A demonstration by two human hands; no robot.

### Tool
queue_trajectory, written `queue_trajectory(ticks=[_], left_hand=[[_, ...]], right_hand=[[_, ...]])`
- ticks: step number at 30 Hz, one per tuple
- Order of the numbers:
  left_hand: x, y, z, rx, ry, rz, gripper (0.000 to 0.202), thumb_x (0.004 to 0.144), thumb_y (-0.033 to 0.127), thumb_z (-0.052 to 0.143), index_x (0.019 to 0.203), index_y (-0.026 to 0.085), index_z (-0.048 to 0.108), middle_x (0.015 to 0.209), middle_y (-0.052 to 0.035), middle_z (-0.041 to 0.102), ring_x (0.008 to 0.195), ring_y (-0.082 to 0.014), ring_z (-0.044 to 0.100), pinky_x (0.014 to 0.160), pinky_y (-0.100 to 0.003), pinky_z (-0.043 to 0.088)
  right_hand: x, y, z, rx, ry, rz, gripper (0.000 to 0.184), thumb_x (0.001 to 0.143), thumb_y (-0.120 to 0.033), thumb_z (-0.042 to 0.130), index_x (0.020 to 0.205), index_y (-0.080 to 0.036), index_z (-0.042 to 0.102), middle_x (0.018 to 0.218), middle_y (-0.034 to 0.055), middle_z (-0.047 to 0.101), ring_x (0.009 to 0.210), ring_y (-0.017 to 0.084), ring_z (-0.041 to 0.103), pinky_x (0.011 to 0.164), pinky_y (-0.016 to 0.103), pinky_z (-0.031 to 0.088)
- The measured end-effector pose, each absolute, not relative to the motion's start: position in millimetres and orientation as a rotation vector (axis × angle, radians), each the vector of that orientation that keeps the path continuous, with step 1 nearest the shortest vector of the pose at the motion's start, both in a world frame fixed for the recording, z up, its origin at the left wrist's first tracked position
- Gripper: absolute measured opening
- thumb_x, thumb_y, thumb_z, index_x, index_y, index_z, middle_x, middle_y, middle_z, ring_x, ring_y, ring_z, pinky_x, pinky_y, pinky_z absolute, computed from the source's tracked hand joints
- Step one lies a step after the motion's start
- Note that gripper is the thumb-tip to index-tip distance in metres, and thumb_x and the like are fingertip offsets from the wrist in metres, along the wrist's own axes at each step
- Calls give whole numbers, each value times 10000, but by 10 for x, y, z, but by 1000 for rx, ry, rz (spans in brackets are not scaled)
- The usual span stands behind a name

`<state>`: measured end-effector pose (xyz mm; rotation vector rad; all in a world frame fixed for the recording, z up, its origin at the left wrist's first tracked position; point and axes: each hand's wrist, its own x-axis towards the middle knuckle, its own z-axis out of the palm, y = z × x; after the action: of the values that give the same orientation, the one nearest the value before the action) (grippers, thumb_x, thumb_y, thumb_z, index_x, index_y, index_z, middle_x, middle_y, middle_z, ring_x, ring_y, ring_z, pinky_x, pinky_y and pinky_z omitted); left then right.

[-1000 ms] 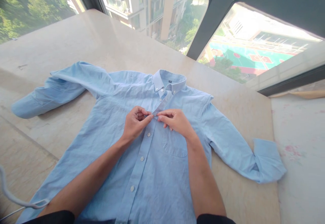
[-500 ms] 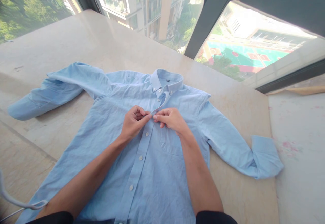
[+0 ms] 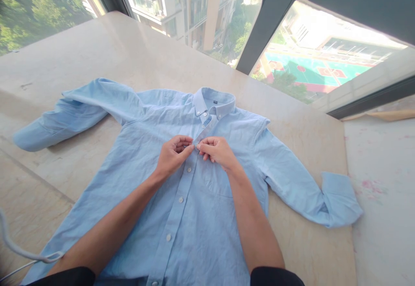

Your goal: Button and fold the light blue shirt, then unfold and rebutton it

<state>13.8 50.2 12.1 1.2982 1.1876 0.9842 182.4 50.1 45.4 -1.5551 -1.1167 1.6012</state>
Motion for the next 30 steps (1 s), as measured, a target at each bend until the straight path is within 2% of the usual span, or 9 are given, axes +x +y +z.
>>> queue_trajectory(ticks=[2, 5, 10, 23, 27, 30], left_hand=[[134, 507, 128, 1307, 1183, 961, 281, 788, 335, 677, 1007, 159, 688, 892, -59, 738, 774, -177, 693, 678, -271, 527], [124, 519, 153, 1347, 1201, 934, 250, 809, 373, 666, 941, 170, 730, 906, -53, 756, 798, -187, 694, 727, -288, 527], [97, 553, 212, 1471, 1228, 832, 250, 852, 379, 603, 801, 173, 737, 761, -17, 733, 698, -163, 645, 649, -264, 470], [152, 515, 138, 1798, 1395, 813, 197, 910, 275, 551, 829, 170, 696, 745, -13, 682, 684, -143, 578, 664, -266, 428], [148, 500, 75, 1877, 1437, 821, 128, 898, 215, 577, 953, 171, 684, 850, -22, 689, 678, -132, 578, 696, -268, 461], [141, 482, 29, 1983, 1473, 823, 255, 887, 182, 593, 1137, 170, 644, 1031, -58, 671, 700, -127, 596, 695, -269, 485]], right_hand=[[1813, 501, 438, -1562, -1116, 1585, 222, 632, -355, 769, 681, -157, 681, 584, -9, 630, 429, 64, 508, 351, 162, 298], [1798, 497, 410, -1564, -1124, 1560, 183, 643, -329, 734, 664, -157, 673, 582, -9, 622, 444, 70, 524, 351, 158, 300], [1780, 491, 375, -1590, -1132, 1534, 169, 643, -323, 704, 666, -157, 683, 574, -9, 616, 457, 82, 539, 350, 162, 308], [1798, 501, 391, -1584, -1108, 1539, 233, 614, -369, 765, 654, -154, 685, 553, -15, 605, 446, 71, 507, 348, 160, 310], [1795, 502, 380, -1608, -1164, 1548, 284, 624, -406, 784, 707, -151, 690, 581, -7, 630, 430, 73, 509, 338, 168, 313], [1812, 495, 368, -1658, -1235, 1476, 278, 672, -421, 748, 728, -157, 680, 600, -5, 638, 424, 81, 514, 338, 177, 316]])
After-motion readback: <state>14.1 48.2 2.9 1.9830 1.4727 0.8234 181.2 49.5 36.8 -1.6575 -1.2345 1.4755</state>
